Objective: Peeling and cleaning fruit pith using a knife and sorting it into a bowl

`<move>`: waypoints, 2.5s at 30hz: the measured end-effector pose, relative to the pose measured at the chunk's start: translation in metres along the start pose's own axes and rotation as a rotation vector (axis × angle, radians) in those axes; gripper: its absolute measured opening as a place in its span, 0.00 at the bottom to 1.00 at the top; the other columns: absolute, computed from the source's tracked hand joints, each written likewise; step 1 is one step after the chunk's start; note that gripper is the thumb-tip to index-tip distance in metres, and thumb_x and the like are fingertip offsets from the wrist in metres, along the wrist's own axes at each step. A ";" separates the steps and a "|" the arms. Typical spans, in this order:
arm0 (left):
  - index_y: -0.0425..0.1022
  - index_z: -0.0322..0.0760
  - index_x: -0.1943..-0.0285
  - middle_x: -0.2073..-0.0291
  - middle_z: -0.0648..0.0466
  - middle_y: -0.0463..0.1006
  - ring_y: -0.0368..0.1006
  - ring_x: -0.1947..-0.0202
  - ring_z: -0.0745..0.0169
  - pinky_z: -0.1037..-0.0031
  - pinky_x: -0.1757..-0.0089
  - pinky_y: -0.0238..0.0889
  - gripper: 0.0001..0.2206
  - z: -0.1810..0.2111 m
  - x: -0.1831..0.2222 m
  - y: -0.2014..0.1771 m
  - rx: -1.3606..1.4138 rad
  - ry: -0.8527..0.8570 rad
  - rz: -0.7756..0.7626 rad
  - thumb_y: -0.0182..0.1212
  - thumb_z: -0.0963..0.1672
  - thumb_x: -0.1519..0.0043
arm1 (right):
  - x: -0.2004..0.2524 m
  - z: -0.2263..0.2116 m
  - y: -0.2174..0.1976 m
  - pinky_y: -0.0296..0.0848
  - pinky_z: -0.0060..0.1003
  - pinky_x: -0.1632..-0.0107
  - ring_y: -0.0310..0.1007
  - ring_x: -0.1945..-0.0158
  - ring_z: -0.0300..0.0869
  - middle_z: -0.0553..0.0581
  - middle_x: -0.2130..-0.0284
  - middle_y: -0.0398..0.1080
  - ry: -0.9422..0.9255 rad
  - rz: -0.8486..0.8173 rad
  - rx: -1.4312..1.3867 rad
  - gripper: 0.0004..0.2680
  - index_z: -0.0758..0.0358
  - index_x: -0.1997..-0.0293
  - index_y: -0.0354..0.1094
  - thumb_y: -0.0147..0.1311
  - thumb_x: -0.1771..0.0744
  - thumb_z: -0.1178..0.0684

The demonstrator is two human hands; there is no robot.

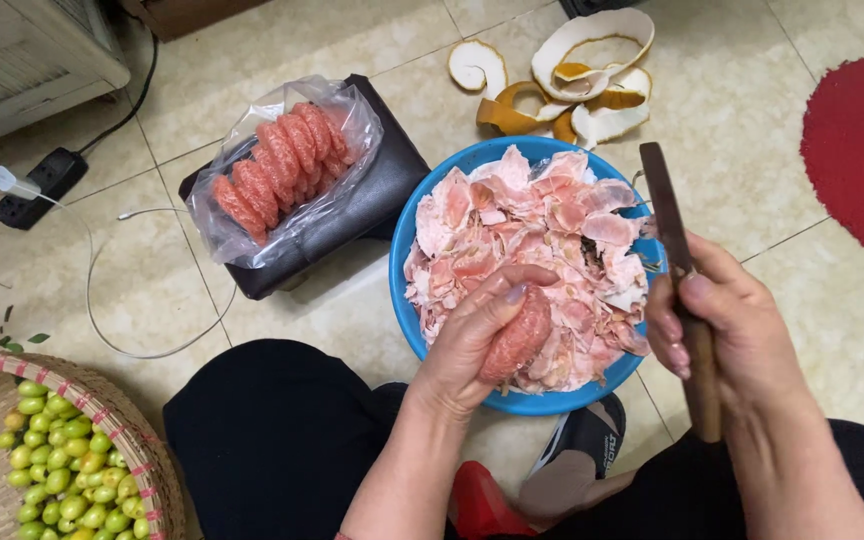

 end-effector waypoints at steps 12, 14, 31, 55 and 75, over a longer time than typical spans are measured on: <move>0.66 0.28 0.33 0.29 0.48 0.62 0.74 0.57 0.70 0.81 0.55 0.70 0.20 0.002 -0.005 -0.004 0.115 0.065 -0.047 0.57 0.40 0.35 | 0.001 0.065 -0.017 0.55 0.28 0.90 0.59 0.87 0.34 0.52 0.83 0.65 0.265 0.042 0.223 0.22 0.55 0.25 0.59 0.46 0.32 0.55; 0.66 0.29 0.36 0.44 0.48 0.68 0.74 0.60 0.69 0.82 0.58 0.70 0.17 -0.002 -0.007 -0.010 0.122 0.061 -0.036 0.57 0.40 0.34 | 0.013 0.059 0.008 0.53 0.28 0.89 0.57 0.89 0.36 0.55 0.84 0.65 0.247 -0.029 0.101 0.21 0.63 0.29 0.62 0.49 0.33 0.54; 0.60 0.36 0.25 0.40 0.46 0.72 0.71 0.47 0.64 0.75 0.47 0.66 0.27 0.005 -0.003 0.001 0.011 0.100 -0.022 0.60 0.44 0.34 | 0.026 0.059 0.049 0.57 0.25 0.84 0.61 0.85 0.35 0.57 0.79 0.70 0.180 -0.152 0.229 0.25 0.67 0.29 0.62 0.56 0.37 0.66; 0.67 0.45 0.31 0.61 0.52 0.79 0.78 0.64 0.66 0.79 0.64 0.73 0.21 -0.002 -0.014 -0.063 -0.178 0.309 0.425 0.58 0.47 0.34 | -0.036 0.179 -0.105 0.74 0.46 0.41 0.78 0.44 0.51 0.51 0.52 0.80 0.339 0.099 1.658 0.20 0.28 0.38 0.69 0.51 0.35 0.26; 0.70 0.42 0.33 0.53 0.55 0.68 0.73 0.64 0.73 0.81 0.60 0.76 0.21 -0.028 -0.012 -0.033 -0.209 0.229 0.230 0.61 0.50 0.34 | -0.024 0.106 0.025 0.77 0.37 0.81 0.79 0.80 0.50 0.70 0.74 0.73 0.214 -0.125 -0.151 0.12 0.68 0.44 0.65 0.53 0.33 0.58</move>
Point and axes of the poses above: each hand's wrist, its own x-axis away from the middle knuckle, its own y-axis out of the palm, z = x × y, the point moved 7 cm from there along -x, towards the middle knuckle
